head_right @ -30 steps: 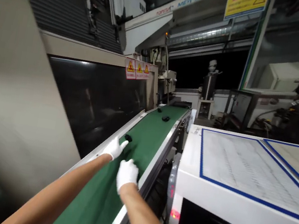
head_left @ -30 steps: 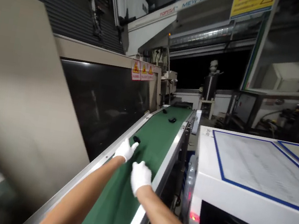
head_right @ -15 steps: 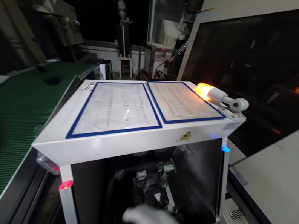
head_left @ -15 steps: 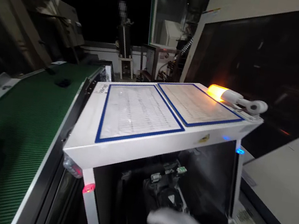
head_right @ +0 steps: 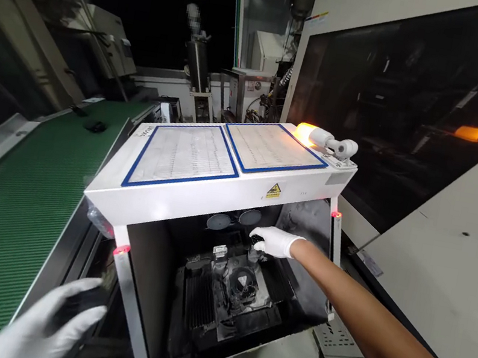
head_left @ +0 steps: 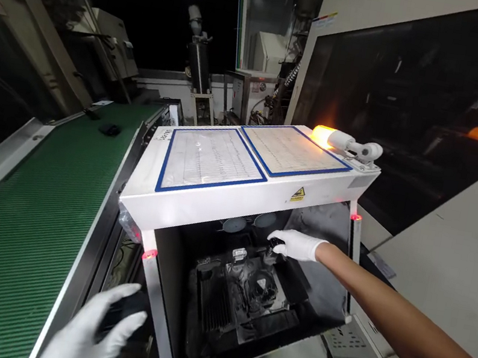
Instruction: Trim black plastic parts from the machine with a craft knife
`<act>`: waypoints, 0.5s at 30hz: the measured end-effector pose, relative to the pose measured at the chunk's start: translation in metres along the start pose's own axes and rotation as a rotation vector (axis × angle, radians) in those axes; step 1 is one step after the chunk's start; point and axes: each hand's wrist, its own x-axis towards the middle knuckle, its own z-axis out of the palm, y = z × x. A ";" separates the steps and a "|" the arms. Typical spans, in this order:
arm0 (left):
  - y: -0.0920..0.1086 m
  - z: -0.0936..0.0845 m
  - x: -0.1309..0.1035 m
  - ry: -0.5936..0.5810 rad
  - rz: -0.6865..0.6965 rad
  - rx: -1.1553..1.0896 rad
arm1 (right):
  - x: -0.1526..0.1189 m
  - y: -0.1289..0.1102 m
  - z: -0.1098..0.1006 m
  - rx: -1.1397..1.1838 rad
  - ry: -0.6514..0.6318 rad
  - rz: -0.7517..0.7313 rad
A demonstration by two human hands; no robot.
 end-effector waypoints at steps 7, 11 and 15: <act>0.041 0.087 0.013 -0.232 -0.025 -0.218 | 0.005 0.004 -0.003 -0.064 -0.031 -0.063; 0.056 0.118 0.037 -0.248 -0.034 -0.277 | 0.005 0.009 -0.004 -0.085 -0.028 -0.113; 0.063 0.139 0.048 -0.262 -0.037 -0.285 | 0.005 0.012 -0.004 -0.090 0.031 -0.114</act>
